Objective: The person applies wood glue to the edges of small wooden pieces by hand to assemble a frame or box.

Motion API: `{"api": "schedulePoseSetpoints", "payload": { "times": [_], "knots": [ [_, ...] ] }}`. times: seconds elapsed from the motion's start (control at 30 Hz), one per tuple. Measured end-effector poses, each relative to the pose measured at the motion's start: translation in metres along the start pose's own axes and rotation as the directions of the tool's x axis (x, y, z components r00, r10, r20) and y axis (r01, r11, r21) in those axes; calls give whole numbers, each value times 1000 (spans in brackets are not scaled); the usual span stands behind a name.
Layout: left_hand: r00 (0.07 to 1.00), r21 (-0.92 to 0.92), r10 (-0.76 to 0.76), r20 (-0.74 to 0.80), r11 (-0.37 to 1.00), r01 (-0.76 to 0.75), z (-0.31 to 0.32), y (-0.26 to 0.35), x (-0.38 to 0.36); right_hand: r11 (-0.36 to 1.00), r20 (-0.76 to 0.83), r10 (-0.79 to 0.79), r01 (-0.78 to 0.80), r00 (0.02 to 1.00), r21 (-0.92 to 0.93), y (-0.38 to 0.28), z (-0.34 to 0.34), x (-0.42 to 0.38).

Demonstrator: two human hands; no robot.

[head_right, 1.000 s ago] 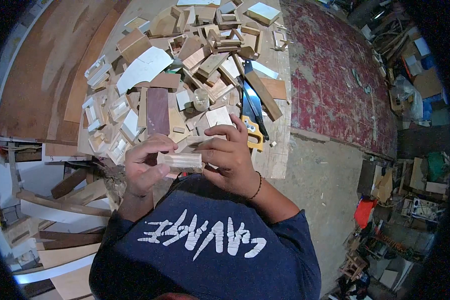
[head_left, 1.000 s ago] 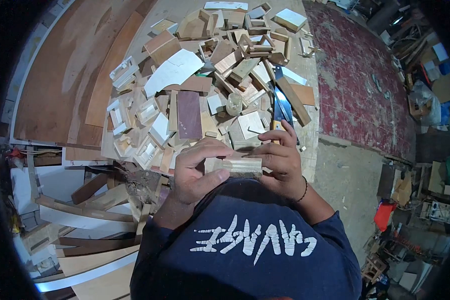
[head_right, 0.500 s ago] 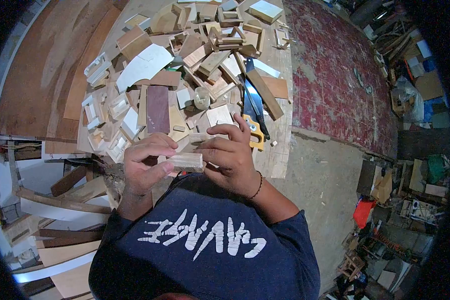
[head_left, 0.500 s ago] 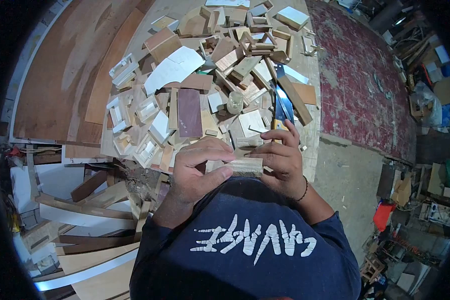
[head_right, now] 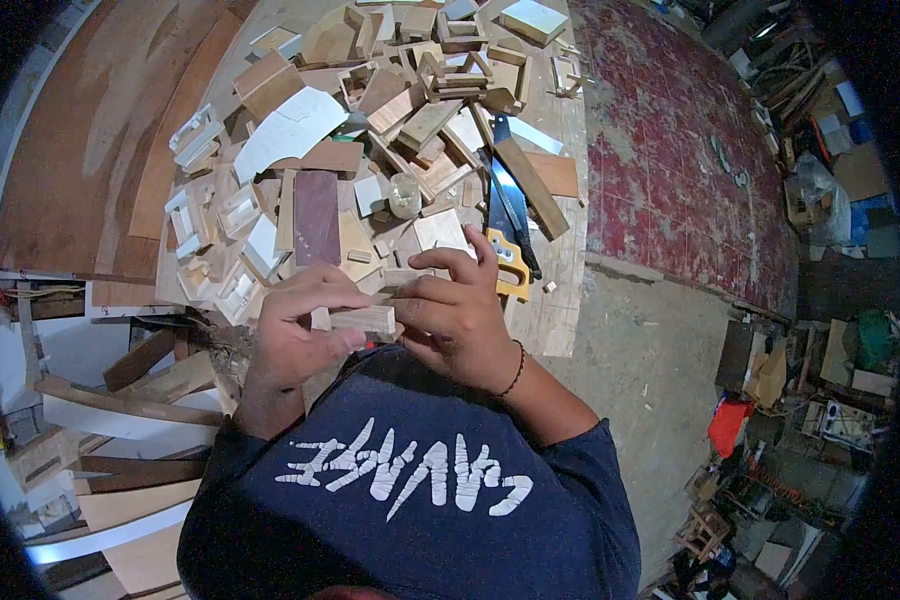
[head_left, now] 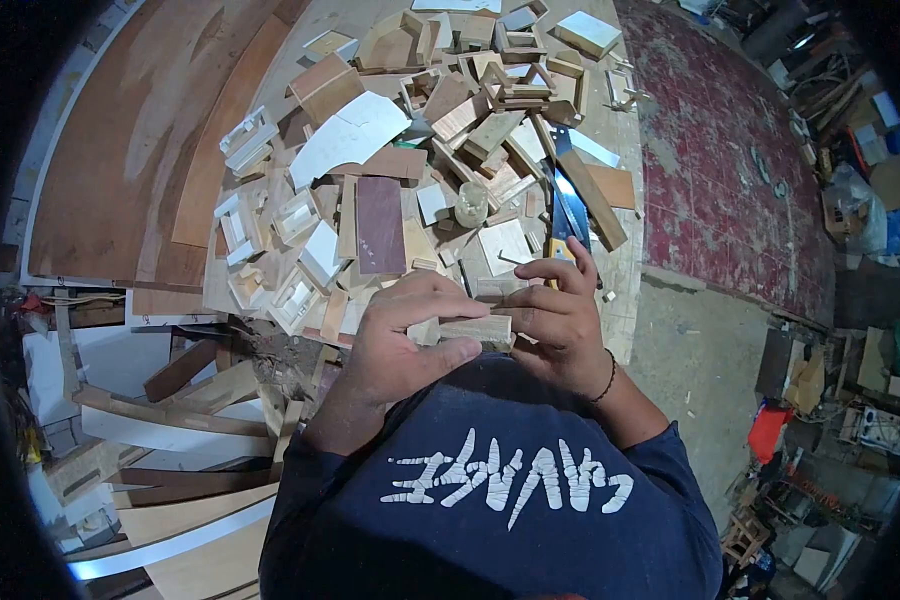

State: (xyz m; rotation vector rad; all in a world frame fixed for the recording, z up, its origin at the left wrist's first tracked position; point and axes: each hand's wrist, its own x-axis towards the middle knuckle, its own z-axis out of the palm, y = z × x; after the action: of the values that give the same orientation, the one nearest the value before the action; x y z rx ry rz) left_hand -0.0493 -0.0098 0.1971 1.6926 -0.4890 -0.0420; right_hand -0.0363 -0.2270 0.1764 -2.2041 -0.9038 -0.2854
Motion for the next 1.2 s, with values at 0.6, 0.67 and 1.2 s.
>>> {"api": "schedulePoseSetpoints", "payload": {
  "times": [0.6,0.67,1.2],
  "knots": [
    [995,-4,-62,72,998,63,2,-2,-4,999,-15,-5,6,1000,31,2,-1,-3],
    [998,-70,-60,-17,996,58,6,-1,-4,999,-11,-2,2,1000,50,2,-2,-3],
    [1000,-25,15,-10,1000,-15,7,-9,-3,999,-5,-23,23,1000,-29,0,1,-4]
  ]
}}
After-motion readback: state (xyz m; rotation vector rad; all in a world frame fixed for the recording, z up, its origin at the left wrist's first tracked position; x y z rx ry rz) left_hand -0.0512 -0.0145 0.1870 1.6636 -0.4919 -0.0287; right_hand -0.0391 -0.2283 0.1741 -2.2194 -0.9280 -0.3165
